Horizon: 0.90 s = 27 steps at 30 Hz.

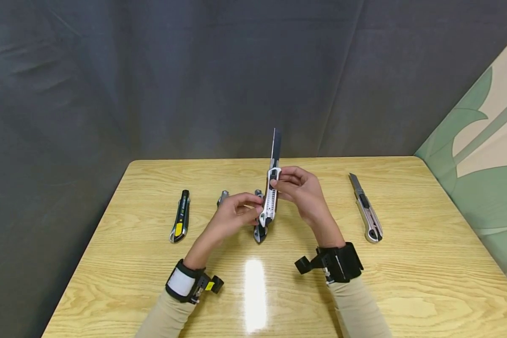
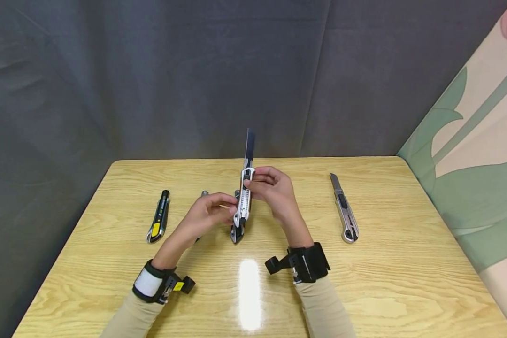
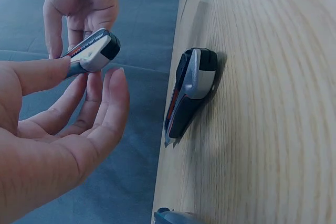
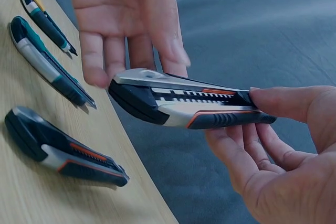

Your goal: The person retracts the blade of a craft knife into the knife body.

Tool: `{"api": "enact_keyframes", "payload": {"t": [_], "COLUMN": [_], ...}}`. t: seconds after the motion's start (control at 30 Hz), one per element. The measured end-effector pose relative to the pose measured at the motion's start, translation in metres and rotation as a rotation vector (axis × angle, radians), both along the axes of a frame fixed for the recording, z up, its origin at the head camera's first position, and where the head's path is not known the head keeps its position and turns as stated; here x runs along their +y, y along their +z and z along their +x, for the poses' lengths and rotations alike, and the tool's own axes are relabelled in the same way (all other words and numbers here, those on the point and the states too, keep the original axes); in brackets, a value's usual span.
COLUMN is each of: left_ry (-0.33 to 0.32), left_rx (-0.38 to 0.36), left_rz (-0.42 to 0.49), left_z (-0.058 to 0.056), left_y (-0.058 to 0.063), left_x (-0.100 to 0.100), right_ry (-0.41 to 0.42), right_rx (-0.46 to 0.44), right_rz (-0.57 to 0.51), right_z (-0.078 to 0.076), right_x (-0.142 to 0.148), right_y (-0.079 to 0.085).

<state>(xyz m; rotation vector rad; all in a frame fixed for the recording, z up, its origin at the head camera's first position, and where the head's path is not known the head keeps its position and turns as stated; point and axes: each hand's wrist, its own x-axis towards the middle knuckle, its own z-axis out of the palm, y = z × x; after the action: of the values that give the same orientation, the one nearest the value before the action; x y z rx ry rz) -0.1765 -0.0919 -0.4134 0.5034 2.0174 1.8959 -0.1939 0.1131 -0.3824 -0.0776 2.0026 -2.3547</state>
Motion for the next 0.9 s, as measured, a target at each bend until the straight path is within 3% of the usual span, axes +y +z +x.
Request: {"api": "enact_keyframes", "payload": {"t": [0.17, 0.4, 0.73, 0.9], "left_ry": [-0.015, -0.042, -0.016, 0.001], "left_rx": [-0.027, -0.048, -0.018, 0.0], "left_rz": [0.017, 0.039, 0.021, 0.011], "left_z": [0.001, 0.007, 0.004, 0.005], "left_y": [0.002, 0.02, 0.003, 0.001], "left_x": [0.003, 0.006, 0.004, 0.004], "right_ry": [0.006, 0.022, 0.04, 0.089], "right_rx": [-0.001, -0.005, -0.003, -0.022], "right_rz": [0.013, 0.014, 0.015, 0.108], "right_z": [0.002, 0.004, 0.006, 0.005], "right_x": [-0.002, -0.002, -0.005, -0.008], "right_y": [0.002, 0.004, 0.005, 0.003]}}
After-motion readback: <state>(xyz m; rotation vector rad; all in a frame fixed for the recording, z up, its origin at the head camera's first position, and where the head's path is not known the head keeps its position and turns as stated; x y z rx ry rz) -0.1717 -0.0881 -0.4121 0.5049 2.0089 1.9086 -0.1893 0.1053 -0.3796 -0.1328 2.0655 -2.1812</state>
